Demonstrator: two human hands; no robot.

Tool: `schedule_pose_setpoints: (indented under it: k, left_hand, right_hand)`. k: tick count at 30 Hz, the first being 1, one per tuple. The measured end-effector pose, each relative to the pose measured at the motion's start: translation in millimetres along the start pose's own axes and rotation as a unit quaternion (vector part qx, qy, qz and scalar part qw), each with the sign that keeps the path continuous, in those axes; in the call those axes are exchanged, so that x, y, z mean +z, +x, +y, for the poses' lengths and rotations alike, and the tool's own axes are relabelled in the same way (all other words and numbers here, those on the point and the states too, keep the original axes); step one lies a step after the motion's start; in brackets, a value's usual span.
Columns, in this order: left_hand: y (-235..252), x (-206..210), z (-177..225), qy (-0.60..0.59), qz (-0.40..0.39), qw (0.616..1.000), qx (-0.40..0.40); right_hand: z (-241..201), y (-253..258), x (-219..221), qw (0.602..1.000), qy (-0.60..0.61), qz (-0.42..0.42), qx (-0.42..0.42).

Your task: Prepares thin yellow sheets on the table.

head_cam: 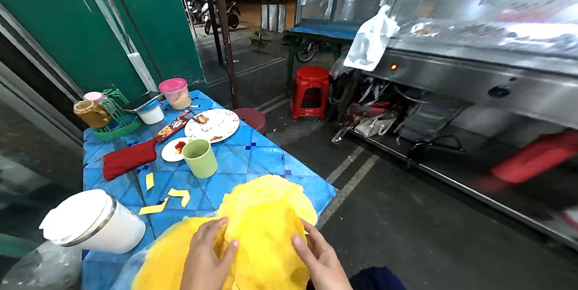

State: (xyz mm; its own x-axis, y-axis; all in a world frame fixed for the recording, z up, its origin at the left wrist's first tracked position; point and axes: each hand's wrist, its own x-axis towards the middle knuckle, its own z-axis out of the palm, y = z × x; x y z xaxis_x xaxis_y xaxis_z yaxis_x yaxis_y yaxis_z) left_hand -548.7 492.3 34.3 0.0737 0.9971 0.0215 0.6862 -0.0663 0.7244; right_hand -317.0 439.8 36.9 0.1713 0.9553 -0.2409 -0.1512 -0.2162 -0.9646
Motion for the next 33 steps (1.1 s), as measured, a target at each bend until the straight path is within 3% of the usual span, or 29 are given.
schedule_pose_setpoints:
  k: [5, 12, 16, 22, 27, 33]
  left_hand:
    - [11, 4, -9, 0.041, -0.026, 0.998, -0.039]
    - [12, 6, -13, -0.146, 0.01, 0.988, -0.046]
    - [8, 4, -11, -0.233, -0.01, 0.969, -0.081]
    - [3, 0, -10, -0.381, -0.046, 0.911, -0.152]
    - [2, 4, -8, -0.362, -0.023, 0.923, -0.127]
    - [-1, 7, 0, -0.28, -0.01, 0.956, -0.091]
  right_hand:
    - [6, 2, 2, 0.996, -0.079, -0.014, -0.038]
    - [-2, 36, 5, 0.962, -0.152, 0.025, -0.226]
    - [4, 52, -4, 0.946, -0.241, 0.041, -0.214]
    - [21, 30, 0, 0.922, -0.293, 0.066, -0.243]
    - [22, 21, 7, 0.907, -0.309, 0.043, -0.285]
    - [26, 18, 11, 0.928, -0.246, -0.036, -0.277]
